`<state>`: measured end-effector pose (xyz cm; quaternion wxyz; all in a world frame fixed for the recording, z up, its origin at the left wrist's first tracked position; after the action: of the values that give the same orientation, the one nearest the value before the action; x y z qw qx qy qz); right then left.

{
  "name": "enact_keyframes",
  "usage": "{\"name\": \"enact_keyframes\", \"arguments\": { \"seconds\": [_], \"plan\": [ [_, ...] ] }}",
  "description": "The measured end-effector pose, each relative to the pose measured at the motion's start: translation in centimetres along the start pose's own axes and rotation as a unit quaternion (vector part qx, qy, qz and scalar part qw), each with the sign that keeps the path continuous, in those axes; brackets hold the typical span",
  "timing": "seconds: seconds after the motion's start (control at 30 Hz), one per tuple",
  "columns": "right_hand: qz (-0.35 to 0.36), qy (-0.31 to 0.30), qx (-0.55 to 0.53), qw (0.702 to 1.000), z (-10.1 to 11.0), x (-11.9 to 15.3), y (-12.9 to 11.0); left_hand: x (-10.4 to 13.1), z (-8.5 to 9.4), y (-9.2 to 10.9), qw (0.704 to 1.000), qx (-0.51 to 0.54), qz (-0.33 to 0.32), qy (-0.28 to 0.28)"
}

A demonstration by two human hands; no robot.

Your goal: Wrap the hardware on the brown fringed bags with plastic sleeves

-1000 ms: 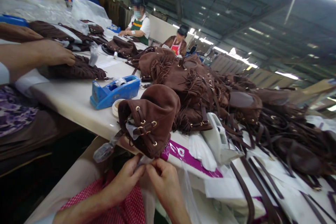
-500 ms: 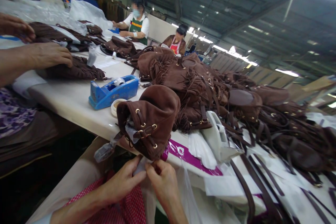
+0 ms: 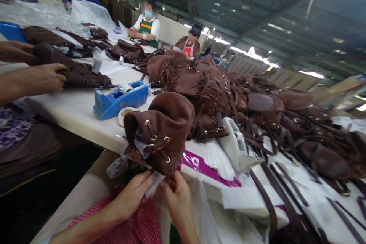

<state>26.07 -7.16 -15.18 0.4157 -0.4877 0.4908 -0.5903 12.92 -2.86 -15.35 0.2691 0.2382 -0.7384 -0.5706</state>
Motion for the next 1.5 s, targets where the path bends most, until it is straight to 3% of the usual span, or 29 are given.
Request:
{"name": "enact_keyframes", "arguments": {
  "seconds": [0.23,0.4,0.57,0.67,0.77,0.9,1.1,1.2,1.3,1.4,1.5],
  "plan": [
    [-0.011,0.061,0.024,0.998,0.0,0.7,0.6,-0.2,-0.1,-0.7,1.000,0.022,0.004,-0.007],
    [-0.033,0.026,-0.002,0.999,-1.1,1.4,0.0,0.2,-0.2,-0.8,1.000,-0.025,0.011,0.013],
    [-0.077,-0.026,-0.182,0.980,-2.7,1.9,0.8,0.7,-0.3,0.0,0.998,-0.062,-0.007,0.014],
    [-0.106,-0.024,-0.256,0.960,-3.3,1.6,1.7,0.8,-0.1,0.1,0.997,-0.078,-0.009,0.027],
    [-0.135,-0.011,-0.316,0.939,-3.9,1.1,2.1,0.8,0.6,-0.2,0.996,-0.049,-0.015,0.072],
    [-0.104,-0.032,-0.337,0.935,-4.3,0.4,1.9,0.6,1.4,-1.2,0.990,0.036,-0.016,0.136],
    [-0.102,-0.047,-0.325,0.939,-3.7,0.0,3.1,0.4,1.2,-0.9,0.984,0.115,-0.040,0.131],
    [-0.097,-0.011,-0.329,0.939,-3.9,0.1,2.8,1.2,1.3,0.4,0.987,0.034,-0.066,0.145],
    [-0.085,0.035,-0.323,0.942,-4.3,0.0,2.4,2.1,1.5,1.5,0.973,-0.129,-0.115,0.151],
    [-0.067,0.057,-0.280,0.956,-3.9,-0.4,3.0,2.5,1.0,1.1,0.919,-0.326,-0.184,0.122],
    [-0.030,0.046,-0.158,0.986,-2.7,-1.1,4.0,2.2,0.4,-0.8,0.833,-0.496,-0.228,0.092]
  ]
}}
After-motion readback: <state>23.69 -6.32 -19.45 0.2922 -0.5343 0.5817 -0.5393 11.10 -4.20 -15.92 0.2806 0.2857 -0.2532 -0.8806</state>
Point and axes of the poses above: each hand's wrist, its own x-axis away from the middle knuckle, its own z-axis out of the back of the hand, y = z × x, the point moved 5 cm from there along -x, towards the middle knuckle, and after that the axes turned 9 degrees about -y, right-handed, at the moved point
